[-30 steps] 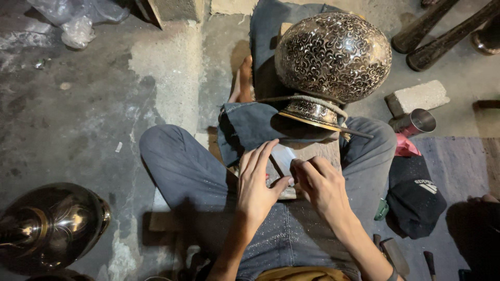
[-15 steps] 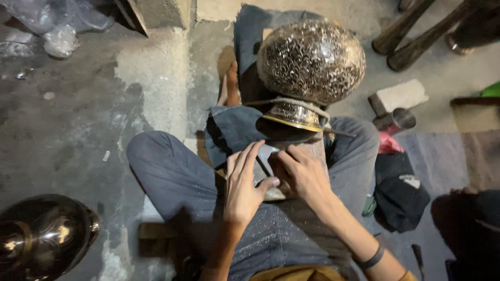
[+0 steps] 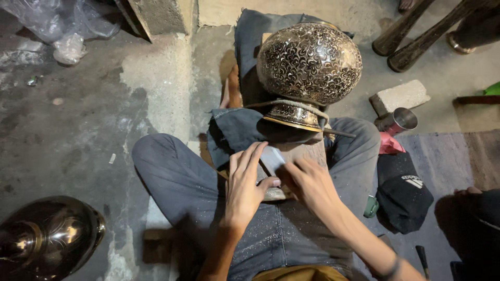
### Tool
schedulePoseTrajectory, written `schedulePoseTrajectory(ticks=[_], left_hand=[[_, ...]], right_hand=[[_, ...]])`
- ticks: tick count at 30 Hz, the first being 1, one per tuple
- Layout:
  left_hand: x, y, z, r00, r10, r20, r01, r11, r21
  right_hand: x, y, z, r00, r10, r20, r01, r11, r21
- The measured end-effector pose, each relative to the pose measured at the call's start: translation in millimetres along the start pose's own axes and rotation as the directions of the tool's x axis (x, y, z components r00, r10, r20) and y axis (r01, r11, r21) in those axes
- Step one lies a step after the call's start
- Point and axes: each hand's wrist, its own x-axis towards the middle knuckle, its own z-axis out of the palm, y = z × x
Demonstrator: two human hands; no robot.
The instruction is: The person sits cross-legged on the floor and repeatedly rubs a small metal tool against a rectangular sharpening stone resting on a wooden block. The person holds the tool with both hands and moves it back and forth across the stone's surface to sharpen it.
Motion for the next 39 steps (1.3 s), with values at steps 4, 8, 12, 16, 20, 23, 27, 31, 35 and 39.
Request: schedulePoseTrajectory(ticks=[4, 8, 12, 16, 20, 23, 27, 31, 35, 39], left_hand=[[-1.2, 2.6, 3.0, 0.998, -0.054, 0.018, 0.053, 0.998, 0.038], [3.8, -0.6, 3.8, 1.0, 0.003, -0.009, -0.002, 0.999, 0.053], [3.1, -3.3, 4.9, 0.999, -0.032, 0.019, 0.031, 0.999, 0.044], [2.8, -5.4, 5.7, 0.999, 0.037, -0.018, -0.035, 0.997, 0.073], [1.6, -5.7, 5.8, 0.999, 0.042, 0.001, -0.042, 0.996, 0.076], [2.9, -7.1, 3.5, 0.998, 0.063, 0.008, -0.064, 0.994, 0.089], [6.1, -5.5, 2.9, 0.996, 0.083, 0.016, -0.085, 0.989, 0.124], [7.9, -6.5, -0.2, 0.997, 0.074, 0.038, -0.079, 0.987, 0.143], [8.9, -9.5, -0.8, 0.995, 0.091, 0.043, -0.096, 0.984, 0.151], [11.5, -9.9, 0.8, 0.997, 0.062, 0.055, -0.07, 0.985, 0.159]], right_hand=[[-3.6, -1.0, -1.1, 1.0, 0.02, 0.004, -0.02, 1.0, 0.014], [12.7, 2.3, 3.5, 0.995, -0.092, -0.038, 0.092, 0.996, -0.009], [3.7, 4.4, 3.4, 0.996, 0.02, 0.082, -0.015, 0.998, -0.056], [-5.0, 7.3, 9.3, 0.999, 0.034, 0.037, -0.034, 0.999, -0.003], [1.3, 9.3, 12.6, 0.999, -0.039, 0.0, 0.039, 0.999, -0.02], [-2.7, 5.5, 4.6, 1.0, -0.011, 0.025, 0.011, 1.0, 0.003], [-3.2, 1.9, -1.3, 0.999, 0.044, 0.033, -0.044, 0.999, 0.021], [10.8, 5.0, 7.0, 0.999, -0.039, -0.019, 0.038, 0.999, -0.035], [-0.6, 1.1, -0.8, 1.0, 0.016, 0.026, -0.016, 1.0, -0.019], [-2.0, -3.8, -5.7, 0.999, -0.033, -0.017, 0.033, 0.999, 0.043]])
